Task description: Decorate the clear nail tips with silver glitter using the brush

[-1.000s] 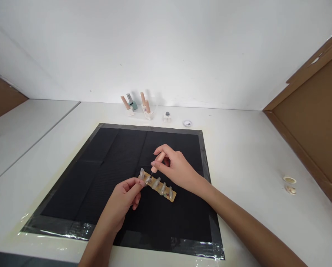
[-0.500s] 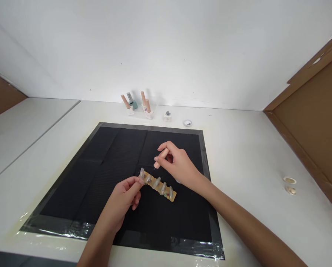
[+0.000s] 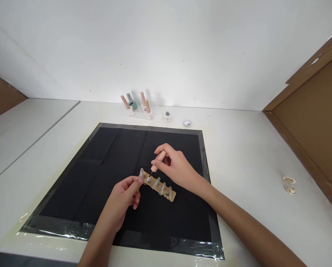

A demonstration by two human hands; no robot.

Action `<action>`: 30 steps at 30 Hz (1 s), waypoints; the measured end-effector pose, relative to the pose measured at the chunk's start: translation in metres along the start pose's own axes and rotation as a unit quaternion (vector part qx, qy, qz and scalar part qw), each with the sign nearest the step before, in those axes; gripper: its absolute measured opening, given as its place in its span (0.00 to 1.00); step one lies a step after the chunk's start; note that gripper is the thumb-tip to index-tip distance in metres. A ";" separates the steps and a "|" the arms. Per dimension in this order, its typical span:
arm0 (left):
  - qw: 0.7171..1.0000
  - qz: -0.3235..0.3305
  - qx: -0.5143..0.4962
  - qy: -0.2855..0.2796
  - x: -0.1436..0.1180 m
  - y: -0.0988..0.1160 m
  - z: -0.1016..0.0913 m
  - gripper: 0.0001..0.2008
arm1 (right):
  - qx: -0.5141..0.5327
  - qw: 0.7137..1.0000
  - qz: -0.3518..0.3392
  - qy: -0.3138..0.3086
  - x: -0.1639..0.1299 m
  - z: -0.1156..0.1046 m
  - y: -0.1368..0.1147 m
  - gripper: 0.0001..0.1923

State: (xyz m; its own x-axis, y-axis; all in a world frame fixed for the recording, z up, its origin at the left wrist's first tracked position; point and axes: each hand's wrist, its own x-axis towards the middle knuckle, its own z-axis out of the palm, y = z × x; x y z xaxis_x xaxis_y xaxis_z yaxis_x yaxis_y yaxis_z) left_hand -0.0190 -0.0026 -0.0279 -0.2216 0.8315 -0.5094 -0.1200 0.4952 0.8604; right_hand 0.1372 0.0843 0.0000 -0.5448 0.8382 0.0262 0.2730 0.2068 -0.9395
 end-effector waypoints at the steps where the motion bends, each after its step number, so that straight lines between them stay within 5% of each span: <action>1: 1.000 -0.001 -0.003 0.004 0.000 0.000 0.000 0.10 | -0.001 1.000 0.000 0.001 0.000 0.000 0.000 0.05; 9: 0.999 0.008 0.010 0.041 -0.002 -0.004 -0.004 0.09 | 0.014 1.000 -0.010 0.015 0.000 -0.006 -0.004 0.05; 14: 0.967 0.158 0.166 0.108 0.003 0.000 -0.022 0.14 | 0.001 0.999 -0.006 0.050 -0.003 -0.019 -0.014 0.06; 18: 0.928 0.244 0.283 0.008 0.014 0.012 -0.039 0.25 | 0.011 0.997 -0.020 0.070 -0.007 -0.029 -0.018 0.07; 22: 0.893 0.255 0.348 -0.125 0.026 0.023 -0.046 0.34 | 0.020 0.996 -0.007 0.082 -0.013 -0.035 -0.016 0.07; 30: 0.880 0.279 0.364 -0.123 0.032 0.018 -0.044 0.32 | 0.057 0.991 0.020 0.116 -0.031 -0.045 -0.006 0.09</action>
State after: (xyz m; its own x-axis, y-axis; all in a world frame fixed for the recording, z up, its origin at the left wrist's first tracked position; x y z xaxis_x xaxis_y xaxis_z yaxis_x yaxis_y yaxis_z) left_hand -0.0707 0.0221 -0.0284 0.1768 0.9815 -0.0728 0.6130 -0.0520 0.7884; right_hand 0.1884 0.0800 0.0202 -0.3353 0.9405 0.0541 0.1918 0.1244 -0.9735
